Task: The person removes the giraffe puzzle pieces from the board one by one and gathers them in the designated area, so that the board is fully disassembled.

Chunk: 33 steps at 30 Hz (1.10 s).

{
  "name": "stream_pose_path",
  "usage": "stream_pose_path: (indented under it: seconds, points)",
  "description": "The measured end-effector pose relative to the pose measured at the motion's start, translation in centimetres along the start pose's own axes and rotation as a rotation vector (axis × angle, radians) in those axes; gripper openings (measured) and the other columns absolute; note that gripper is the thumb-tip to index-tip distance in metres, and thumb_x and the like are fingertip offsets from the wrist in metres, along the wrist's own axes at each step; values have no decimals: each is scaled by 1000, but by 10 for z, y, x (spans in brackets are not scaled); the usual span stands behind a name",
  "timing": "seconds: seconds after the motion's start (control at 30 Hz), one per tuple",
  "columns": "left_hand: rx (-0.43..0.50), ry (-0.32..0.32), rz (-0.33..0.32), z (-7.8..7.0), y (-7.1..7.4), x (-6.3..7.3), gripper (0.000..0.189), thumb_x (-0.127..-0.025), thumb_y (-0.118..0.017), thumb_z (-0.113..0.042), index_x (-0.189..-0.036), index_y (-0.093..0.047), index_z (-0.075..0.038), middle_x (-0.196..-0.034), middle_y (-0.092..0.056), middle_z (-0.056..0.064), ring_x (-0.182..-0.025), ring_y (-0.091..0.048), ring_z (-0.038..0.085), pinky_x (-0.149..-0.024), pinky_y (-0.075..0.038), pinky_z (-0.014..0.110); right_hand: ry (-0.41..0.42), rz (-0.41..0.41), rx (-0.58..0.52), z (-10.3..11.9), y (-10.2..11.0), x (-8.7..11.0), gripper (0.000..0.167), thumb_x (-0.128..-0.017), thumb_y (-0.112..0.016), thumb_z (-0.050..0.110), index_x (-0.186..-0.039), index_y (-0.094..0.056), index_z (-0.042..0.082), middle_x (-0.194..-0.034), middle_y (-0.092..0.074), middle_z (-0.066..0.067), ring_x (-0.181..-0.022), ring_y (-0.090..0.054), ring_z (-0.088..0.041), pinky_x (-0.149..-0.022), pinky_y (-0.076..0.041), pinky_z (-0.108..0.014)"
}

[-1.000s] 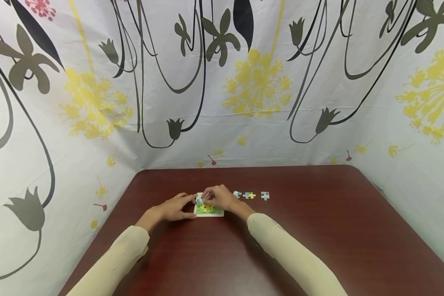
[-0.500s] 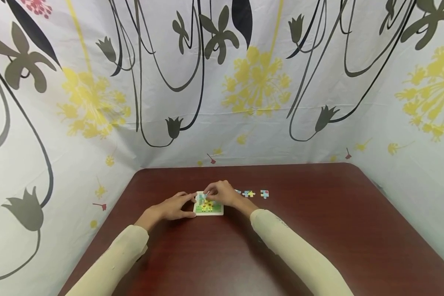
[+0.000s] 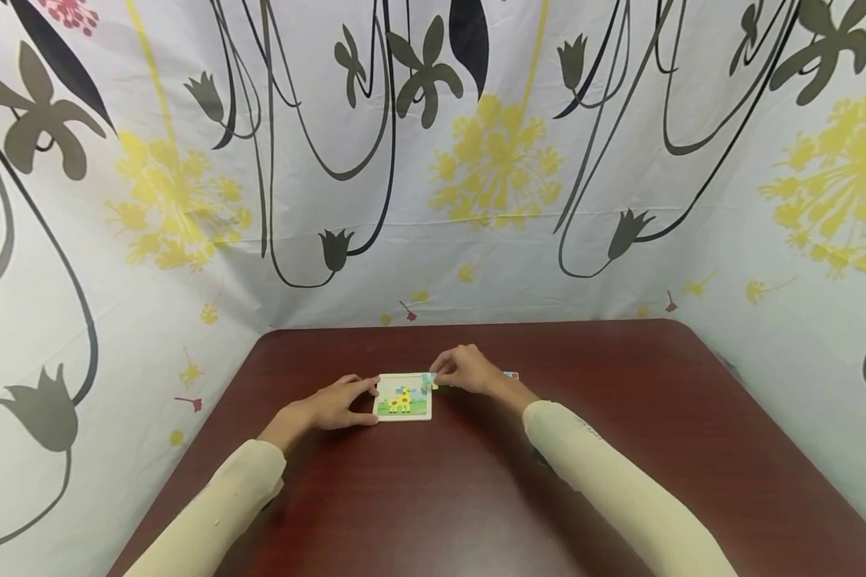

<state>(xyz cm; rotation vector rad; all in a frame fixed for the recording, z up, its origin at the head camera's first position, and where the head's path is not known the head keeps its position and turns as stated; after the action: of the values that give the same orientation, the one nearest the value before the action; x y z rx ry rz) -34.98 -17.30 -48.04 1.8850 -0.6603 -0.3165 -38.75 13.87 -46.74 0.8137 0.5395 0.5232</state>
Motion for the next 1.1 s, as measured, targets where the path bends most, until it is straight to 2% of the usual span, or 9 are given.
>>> stream_pose_path:
  seconds: [0.17, 0.3, 0.47, 0.6, 0.9, 1.1]
  points:
    - [11, 14, 1, -2, 2, 3, 69, -98, -72, -45, -155, -47, -14, -149, -51, 6, -150, -32, 35, -112, -39, 58, 5, 19, 27, -6, 7, 12, 16, -93, -79, 7, -107, -79, 0, -96, -79, -8, -86, -77, -18, -76, -60, -30]
    - [17, 31, 0, -3, 3, 3, 65, -97, -72, -45, -151, -51, -16, -152, -48, 9, -149, -33, 35, -111, -39, 57, -14, 36, 49, -12, 10, 20, 16, -92, -79, 9, -107, -79, 2, -94, -79, -5, -85, -76, -13, -75, -59, -28]
    - [15, 26, 0, -4, 2, 2, 65, -97, -72, -46, -150, -52, -16, -151, -49, 8, -149, -33, 35, -110, -40, 57, -22, 47, 115, -19, 10, 29, 16, -93, -80, 14, -106, -81, 5, -90, -79, 0, -80, -74, -6, -71, -58, -24]
    - [10, 24, 1, -4, 3, 1, 66, -97, -72, -47, -152, -51, -17, -150, -50, 6, -150, -33, 34, -111, -40, 56, -33, 51, 139, -20, 10, 35, 14, -92, -81, 16, -104, -81, 7, -90, -79, 1, -81, -74, -6, -70, -58, -24]
    - [6, 29, 2, -3, 2, 2, 69, -96, -72, -48, -153, -49, -16, -150, -50, 6, -150, -33, 33, -111, -40, 56, -41, 52, 171, -17, 8, 40, 8, -92, -81, 15, -98, -82, 10, -88, -77, 6, -78, -70, -1, -69, -56, -23]
    - [10, 26, 4, -2, 2, 1, 70, -97, -72, -47, -155, -48, -16, -149, -51, 5, -151, -32, 34, -112, -39, 57, -29, 36, 178, -12, 10, 36, 7, -92, -80, 11, -98, -81, 7, -88, -77, 2, -79, -73, -6, -68, -57, -24]
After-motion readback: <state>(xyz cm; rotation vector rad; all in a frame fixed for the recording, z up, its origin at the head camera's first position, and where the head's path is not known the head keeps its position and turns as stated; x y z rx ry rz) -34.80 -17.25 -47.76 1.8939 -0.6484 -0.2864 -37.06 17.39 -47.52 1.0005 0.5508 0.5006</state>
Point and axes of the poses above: each hand's wrist, its own x-axis away from the middle knuckle, its own y-axis out of the back of the hand, z = x × y, the point moved 1 cm from there along -x, towards the middle knuckle
